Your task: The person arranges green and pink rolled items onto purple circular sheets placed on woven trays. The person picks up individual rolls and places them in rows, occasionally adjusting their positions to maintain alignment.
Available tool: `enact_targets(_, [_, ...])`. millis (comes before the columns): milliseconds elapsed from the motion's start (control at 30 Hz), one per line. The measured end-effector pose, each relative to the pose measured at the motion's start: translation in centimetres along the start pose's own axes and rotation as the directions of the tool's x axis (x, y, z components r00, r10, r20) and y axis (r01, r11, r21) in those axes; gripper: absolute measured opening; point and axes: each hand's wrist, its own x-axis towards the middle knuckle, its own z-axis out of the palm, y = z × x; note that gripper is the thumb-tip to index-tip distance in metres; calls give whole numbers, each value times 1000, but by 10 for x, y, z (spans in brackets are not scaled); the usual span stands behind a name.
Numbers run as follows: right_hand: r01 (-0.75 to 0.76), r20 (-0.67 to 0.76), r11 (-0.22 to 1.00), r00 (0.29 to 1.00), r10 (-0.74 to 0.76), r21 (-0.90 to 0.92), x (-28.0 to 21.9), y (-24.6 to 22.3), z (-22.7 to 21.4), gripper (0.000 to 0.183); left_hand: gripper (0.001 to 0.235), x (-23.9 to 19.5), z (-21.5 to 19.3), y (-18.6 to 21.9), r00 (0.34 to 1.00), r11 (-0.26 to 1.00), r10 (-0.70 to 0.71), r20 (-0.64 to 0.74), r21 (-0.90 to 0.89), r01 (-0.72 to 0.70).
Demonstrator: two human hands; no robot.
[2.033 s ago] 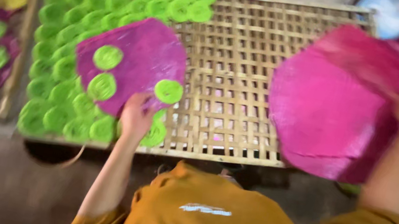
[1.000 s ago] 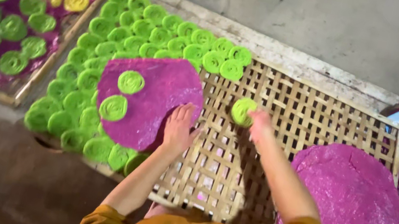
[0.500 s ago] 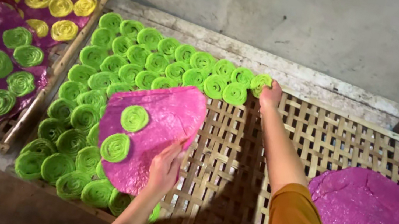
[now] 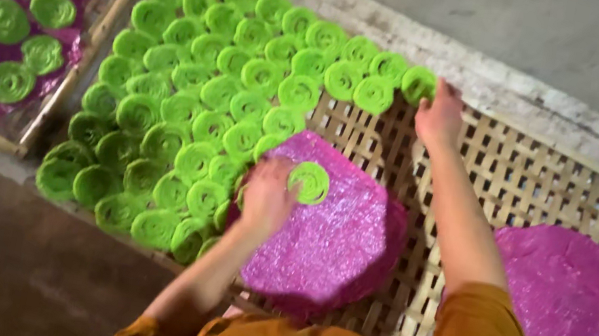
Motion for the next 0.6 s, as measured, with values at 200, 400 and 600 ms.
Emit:
enact_targets(200, [-106,378,875,921,-92,472,-176,-73,-20,28,36,17,14,-17,992,995,36,122,89,-47])
enact_targets(400, [-822,826,166,561,62,546,-242,-92,-36,41,50,17,25,34,899,980,-88,429,-126,156])
enact_targets(600, [-756,747,180,653,129,630,-209,-58,-58,43,54,35,66,61,957,884,159,245,-468,-27])
